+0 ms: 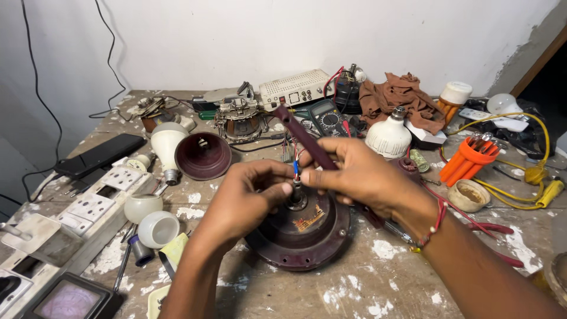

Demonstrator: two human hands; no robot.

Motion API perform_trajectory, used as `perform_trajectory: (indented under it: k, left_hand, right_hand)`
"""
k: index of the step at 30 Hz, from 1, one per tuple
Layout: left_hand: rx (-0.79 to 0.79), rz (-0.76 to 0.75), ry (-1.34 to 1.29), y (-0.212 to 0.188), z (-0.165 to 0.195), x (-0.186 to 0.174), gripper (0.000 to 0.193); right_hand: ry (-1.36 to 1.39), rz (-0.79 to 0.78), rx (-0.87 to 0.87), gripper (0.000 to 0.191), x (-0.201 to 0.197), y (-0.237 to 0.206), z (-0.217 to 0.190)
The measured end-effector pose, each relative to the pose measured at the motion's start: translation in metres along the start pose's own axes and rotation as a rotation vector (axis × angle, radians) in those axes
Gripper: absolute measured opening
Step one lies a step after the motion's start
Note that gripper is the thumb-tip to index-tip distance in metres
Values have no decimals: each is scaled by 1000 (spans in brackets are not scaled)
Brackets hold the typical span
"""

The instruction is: The person works at a cluttered workbench on a ceiling fan motor housing. They sort small hardware parts in a round container, wipe a long metal downrod tube with a cloth, thread the fan wires, and fit the tube onto the fan's central shaft, tightening connections by hand.

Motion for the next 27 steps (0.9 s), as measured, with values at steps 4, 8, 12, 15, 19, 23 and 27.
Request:
perform_trajectory:
  k: [4,8,12,15,19,23,27]
  left_hand:
    - [75,123,125,-1,-4,2,13]
    - [199,243,247,-5,-2,7,11]
    - [191,256,234,-5,-3,9,10]
    - [167,264,245,-5,-3,7,10]
    - [170,236,229,-6,-3,4,10]
    - [175,207,193,-7,-6,3,14]
    - [164,162,111,-6,-12,4,17]
  right_hand:
    - [73,23,-87,28,18,-4,9]
    - [103,98,-160,25,21,1,19]
    - [107,147,-210,24,20,4,27]
    - [68,187,-229,23,21,5,29]
    - [55,220,-246,21,25,5,31]
    - [8,260,-253,21,24,1,35]
    - [-12,268,-262,21,25,-4,39]
Point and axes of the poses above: each hand's wrist, its own y-axis towards the middle knuckle, its own x-axis out of the palm, z = x × y, the point moved 5 cm from there along y, towards the middle knuckle, and after that the axes turned 9 degrees about -y, right-handed, at the moved point
